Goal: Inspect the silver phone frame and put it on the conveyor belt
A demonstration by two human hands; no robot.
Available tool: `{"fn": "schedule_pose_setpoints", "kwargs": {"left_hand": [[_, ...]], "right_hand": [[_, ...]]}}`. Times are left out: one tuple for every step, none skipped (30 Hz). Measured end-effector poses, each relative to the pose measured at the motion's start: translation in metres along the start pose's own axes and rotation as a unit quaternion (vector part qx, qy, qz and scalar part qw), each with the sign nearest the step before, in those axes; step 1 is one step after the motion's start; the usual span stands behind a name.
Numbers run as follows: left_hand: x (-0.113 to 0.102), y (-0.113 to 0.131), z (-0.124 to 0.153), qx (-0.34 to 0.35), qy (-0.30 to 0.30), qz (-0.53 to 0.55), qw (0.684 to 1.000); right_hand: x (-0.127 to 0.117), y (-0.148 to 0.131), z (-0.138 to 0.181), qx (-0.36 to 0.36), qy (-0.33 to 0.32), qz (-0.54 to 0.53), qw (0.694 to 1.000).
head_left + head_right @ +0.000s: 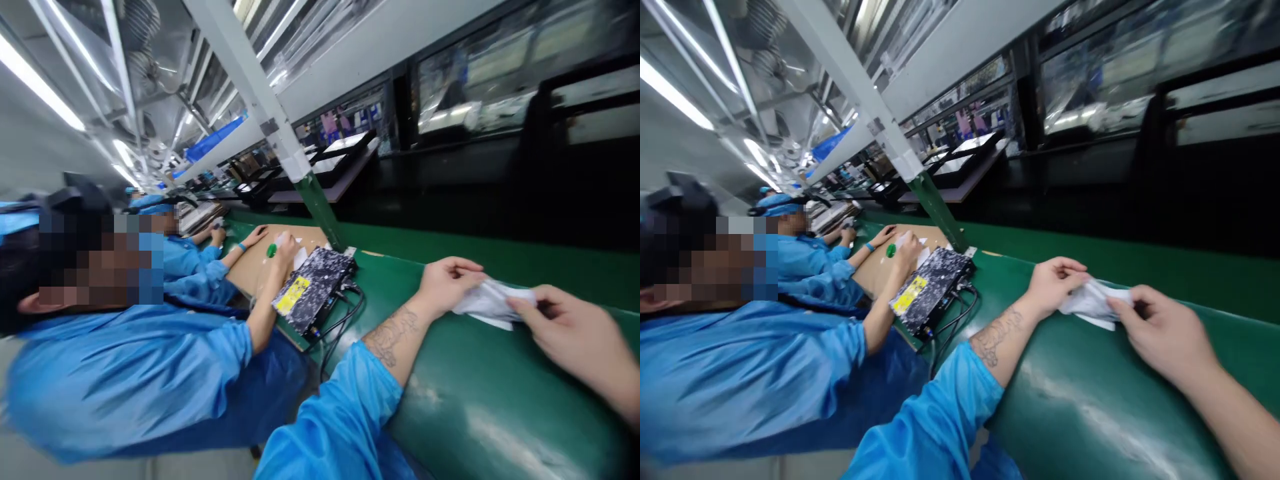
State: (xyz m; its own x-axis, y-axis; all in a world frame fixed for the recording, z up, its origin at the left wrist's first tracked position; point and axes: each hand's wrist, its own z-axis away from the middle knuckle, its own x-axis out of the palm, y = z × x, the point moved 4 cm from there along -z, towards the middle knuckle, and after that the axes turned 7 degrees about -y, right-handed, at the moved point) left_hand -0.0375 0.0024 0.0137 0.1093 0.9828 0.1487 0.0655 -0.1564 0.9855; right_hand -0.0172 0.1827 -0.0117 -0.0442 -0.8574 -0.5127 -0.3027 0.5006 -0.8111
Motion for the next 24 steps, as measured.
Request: {"fn": "schedule_pose_setpoints", "kwargs": {"left_hand": [[0.001, 0.001, 0.001, -0.005, -0.006, 0.008, 1.000], [0.002, 0.003, 0.002, -0.006, -0.012, 0.017, 1.000], [0.003, 0.003, 0.003, -0.004, -0.015, 0.026, 1.000], [0.003, 0.003, 0.003, -0.001, -0.019, 0.037, 0.999], [0.003, 0.002, 0.003, 0.003, -0.021, 0.048, 0.999], [0.003, 0.000, 0.002, 0.004, -0.026, 0.059, 0.998], [0.002, -0.002, 0.001, 0.004, -0.033, 0.067, 0.997], [0.002, -0.003, 0.000, 0.003, -0.039, 0.073, 0.997], [0.002, -0.004, 0.000, 0.003, -0.043, 0.078, 0.996], [0.001, -0.004, 0.000, 0.003, -0.046, 0.080, 0.996], [0.001, -0.004, 0.000, 0.004, -0.045, 0.081, 0.996], [0.000, -0.004, 0.001, 0.005, -0.043, 0.081, 0.996], [0.000, -0.004, 0.001, 0.007, -0.040, 0.080, 0.996], [0.000, -0.004, 0.002, 0.008, -0.037, 0.079, 0.996], [-0.001, -0.004, 0.002, 0.009, -0.034, 0.078, 0.996], [-0.001, -0.003, 0.003, 0.010, -0.032, 0.076, 0.997], [-0.001, -0.003, 0.003, 0.009, -0.032, 0.075, 0.997], [-0.001, -0.003, 0.003, 0.008, -0.034, 0.073, 0.997], [0.000, -0.003, 0.004, 0.007, -0.038, 0.071, 0.997], [0.001, -0.002, 0.005, 0.004, -0.043, 0.068, 0.997], [0.002, -0.001, 0.005, 0.001, -0.049, 0.064, 0.997], [0.003, 0.000, 0.007, -0.002, -0.055, 0.060, 0.997], [0.004, 0.002, 0.008, -0.005, -0.061, 0.054, 0.997], [0.005, 0.003, 0.009, -0.009, -0.068, 0.049, 0.996]], "right_hand": [[-0.002, -0.009, 0.002, 0.012, -0.012, -0.015, 1.000], [-0.005, -0.018, 0.003, 0.019, -0.019, -0.035, 0.999], [-0.006, -0.026, 0.004, 0.017, -0.023, -0.057, 0.998], [-0.006, -0.031, 0.005, 0.015, -0.022, -0.082, 0.996], [-0.006, -0.034, 0.005, 0.016, -0.019, -0.107, 0.994], [-0.005, -0.034, 0.004, 0.018, -0.019, -0.136, 0.990], [-0.004, -0.032, 0.003, 0.021, -0.019, -0.161, 0.987], [-0.003, -0.030, 0.003, 0.024, -0.019, -0.183, 0.983], [-0.003, -0.028, 0.003, 0.025, -0.020, -0.202, 0.979], [-0.002, -0.027, 0.004, 0.026, -0.021, -0.216, 0.976], [-0.002, -0.026, 0.005, 0.027, -0.021, -0.228, 0.973], [-0.002, -0.026, 0.006, 0.028, -0.022, -0.237, 0.971], [-0.002, -0.027, 0.007, 0.029, -0.023, -0.245, 0.969], [-0.002, -0.027, 0.008, 0.029, -0.024, -0.252, 0.967], [-0.002, -0.027, 0.008, 0.030, -0.025, -0.260, 0.965], [-0.002, -0.027, 0.008, 0.030, -0.027, -0.270, 0.962], [-0.001, -0.027, 0.007, 0.032, -0.027, -0.282, 0.959], [-0.001, -0.026, 0.006, 0.034, -0.029, -0.294, 0.955], [-0.001, -0.026, 0.006, 0.036, -0.033, -0.306, 0.951], [0.000, -0.025, 0.005, 0.037, -0.040, -0.316, 0.947], [0.001, -0.025, 0.004, 0.038, -0.048, -0.323, 0.944], [0.001, -0.025, 0.004, 0.037, -0.057, -0.326, 0.943], [0.002, -0.024, 0.004, 0.034, -0.064, -0.325, 0.943], [0.002, -0.025, 0.004, 0.030, -0.067, -0.320, 0.944]]}}
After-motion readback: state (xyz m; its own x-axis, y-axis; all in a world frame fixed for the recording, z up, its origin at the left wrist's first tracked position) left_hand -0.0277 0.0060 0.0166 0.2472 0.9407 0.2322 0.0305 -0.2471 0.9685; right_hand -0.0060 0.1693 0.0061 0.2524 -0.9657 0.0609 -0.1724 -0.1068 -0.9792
